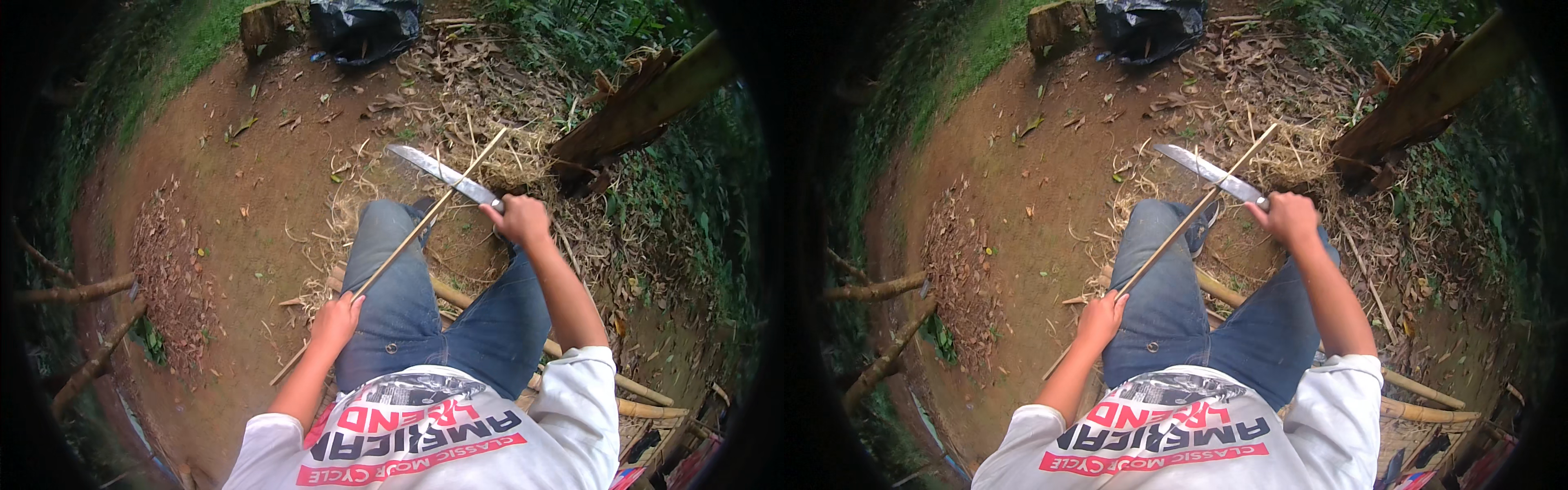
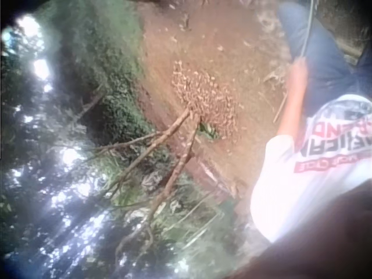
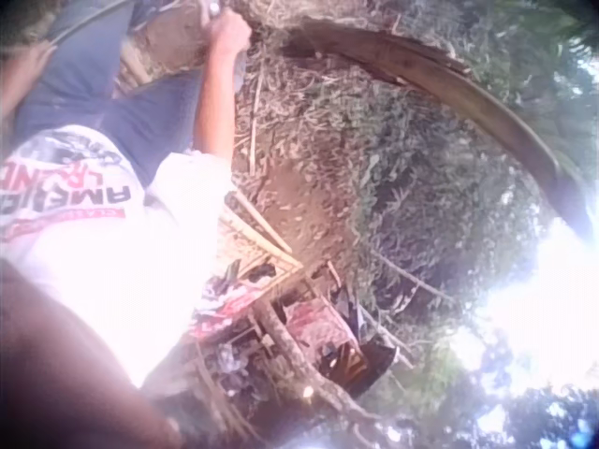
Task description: The person shaves a piece of bamboo by hand using a machete, removing thin strips of wood while holding the material across their lap.
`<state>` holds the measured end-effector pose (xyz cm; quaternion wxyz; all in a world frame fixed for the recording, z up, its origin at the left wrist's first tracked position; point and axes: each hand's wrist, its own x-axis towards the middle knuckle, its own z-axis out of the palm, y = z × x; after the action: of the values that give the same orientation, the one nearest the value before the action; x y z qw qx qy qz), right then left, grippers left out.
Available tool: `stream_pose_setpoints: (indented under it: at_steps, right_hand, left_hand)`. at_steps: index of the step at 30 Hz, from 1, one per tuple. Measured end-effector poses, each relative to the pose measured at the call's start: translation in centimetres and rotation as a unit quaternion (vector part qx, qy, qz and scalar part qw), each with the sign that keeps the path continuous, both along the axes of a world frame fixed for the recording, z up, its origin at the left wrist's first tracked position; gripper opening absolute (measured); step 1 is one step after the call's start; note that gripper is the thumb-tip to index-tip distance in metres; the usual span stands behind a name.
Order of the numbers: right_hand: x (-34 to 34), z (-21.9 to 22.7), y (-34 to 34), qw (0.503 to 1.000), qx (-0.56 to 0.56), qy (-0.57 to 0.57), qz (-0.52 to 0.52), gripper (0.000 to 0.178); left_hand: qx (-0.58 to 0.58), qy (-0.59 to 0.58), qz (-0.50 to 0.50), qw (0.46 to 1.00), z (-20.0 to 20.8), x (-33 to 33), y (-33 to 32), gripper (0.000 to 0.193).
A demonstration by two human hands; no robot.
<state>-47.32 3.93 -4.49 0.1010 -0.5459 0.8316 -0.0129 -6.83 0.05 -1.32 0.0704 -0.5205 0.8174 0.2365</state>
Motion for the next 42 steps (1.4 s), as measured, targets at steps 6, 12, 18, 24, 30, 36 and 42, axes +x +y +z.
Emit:
stream_pose_setpoints:
  at_steps: [6, 12, 18, 24, 30, 36, 42]
  right_hand:
    - [7.3, 1.5, -0.1, 0.992, -0.023, -0.112, 0.057, 0.070]
    - [11.5, 2.9, -0.4, 0.978, 0.026, -0.086, 0.190, 0.070]
    - [-2.4, 0.7, -1.0, 0.998, 0.014, -0.013, -0.064, 0.074]
    - [0.2, -0.1, -0.5, 0.995, -0.063, -0.015, -0.076, 0.070]
    - [8.9, 0.5, -0.5, 0.988, -0.019, -0.137, 0.070, 0.070]
    - [6.6, 3.1, -1.3, 0.982, 0.118, -0.075, 0.131, 0.070]
    - [-4.7, 2.3, 1.4, 0.997, 0.013, 0.007, -0.071, 0.072]
  left_hand:
    - [0.002, 0.006, 0.016, 1.000, -0.6, 0.6, 0.4, 0.039]
    - [0.016, 0.011, 0.039, 0.999, -0.6, 1.4, 0.3, 0.037]
    - [0.018, 0.012, 0.016, 1.000, 0.3, 0.2, -0.1, 0.038]
    - [0.027, 0.009, 0.005, 1.000, 0.3, -0.7, -0.4, 0.040]
    - [0.026, 0.005, 0.009, 1.000, 0.4, -0.6, -0.7, 0.039]
    - [0.028, 0.014, 0.015, 0.999, -0.7, 1.4, -0.4, 0.038]
    - [0.031, 0.019, -0.006, 0.999, 0.0, -0.6, -1.2, 0.039]
